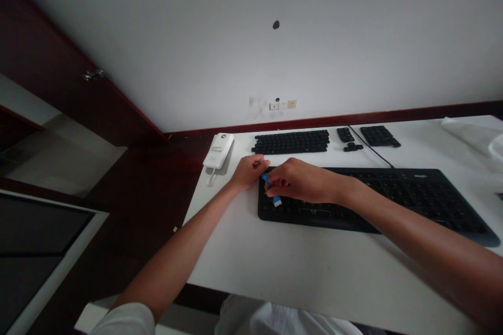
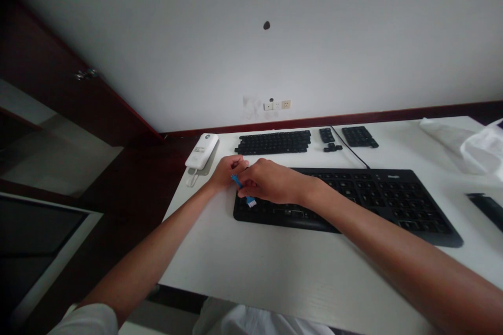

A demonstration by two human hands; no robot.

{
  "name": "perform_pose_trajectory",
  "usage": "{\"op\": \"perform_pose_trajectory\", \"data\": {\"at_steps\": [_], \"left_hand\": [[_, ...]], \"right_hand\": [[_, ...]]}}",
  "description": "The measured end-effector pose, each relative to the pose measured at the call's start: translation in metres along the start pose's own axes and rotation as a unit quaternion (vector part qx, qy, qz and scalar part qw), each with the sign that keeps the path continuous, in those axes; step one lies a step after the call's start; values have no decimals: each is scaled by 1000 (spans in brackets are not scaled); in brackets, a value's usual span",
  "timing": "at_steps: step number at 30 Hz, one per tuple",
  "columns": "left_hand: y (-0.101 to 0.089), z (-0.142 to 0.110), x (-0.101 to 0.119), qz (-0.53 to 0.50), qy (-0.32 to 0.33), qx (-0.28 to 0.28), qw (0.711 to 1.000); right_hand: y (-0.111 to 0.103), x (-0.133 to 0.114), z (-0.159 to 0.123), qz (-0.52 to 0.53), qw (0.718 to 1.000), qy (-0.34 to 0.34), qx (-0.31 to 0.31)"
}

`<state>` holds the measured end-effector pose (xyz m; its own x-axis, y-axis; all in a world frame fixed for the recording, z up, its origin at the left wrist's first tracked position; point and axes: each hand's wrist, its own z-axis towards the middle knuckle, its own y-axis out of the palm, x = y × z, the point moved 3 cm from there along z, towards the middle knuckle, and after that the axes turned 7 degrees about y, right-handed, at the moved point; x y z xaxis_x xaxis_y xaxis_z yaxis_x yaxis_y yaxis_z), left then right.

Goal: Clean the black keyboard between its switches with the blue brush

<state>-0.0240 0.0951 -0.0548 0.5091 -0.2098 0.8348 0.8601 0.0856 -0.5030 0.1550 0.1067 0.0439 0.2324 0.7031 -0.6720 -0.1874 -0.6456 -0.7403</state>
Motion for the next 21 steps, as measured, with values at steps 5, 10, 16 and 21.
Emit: {"op": "perform_pose_trajectory", "data": {"at_steps": [5, 10, 16, 21], "left_hand": [[0, -1, 1, -1, -2, -2, 1000], [-1, -3, 8, -19, 25, -9, 999], [-3, -2, 8, 3, 47, -11, 999], [-3, -2, 10, 5, 48, -16, 999]], "right_hand": [[-2, -6, -5, 22, 1000, -2, -9], [-5, -47, -19, 166, 977, -73, -115], [-3, -81, -47, 340, 835, -214, -376], [7, -85, -66, 316, 833, -246, -382]]}}
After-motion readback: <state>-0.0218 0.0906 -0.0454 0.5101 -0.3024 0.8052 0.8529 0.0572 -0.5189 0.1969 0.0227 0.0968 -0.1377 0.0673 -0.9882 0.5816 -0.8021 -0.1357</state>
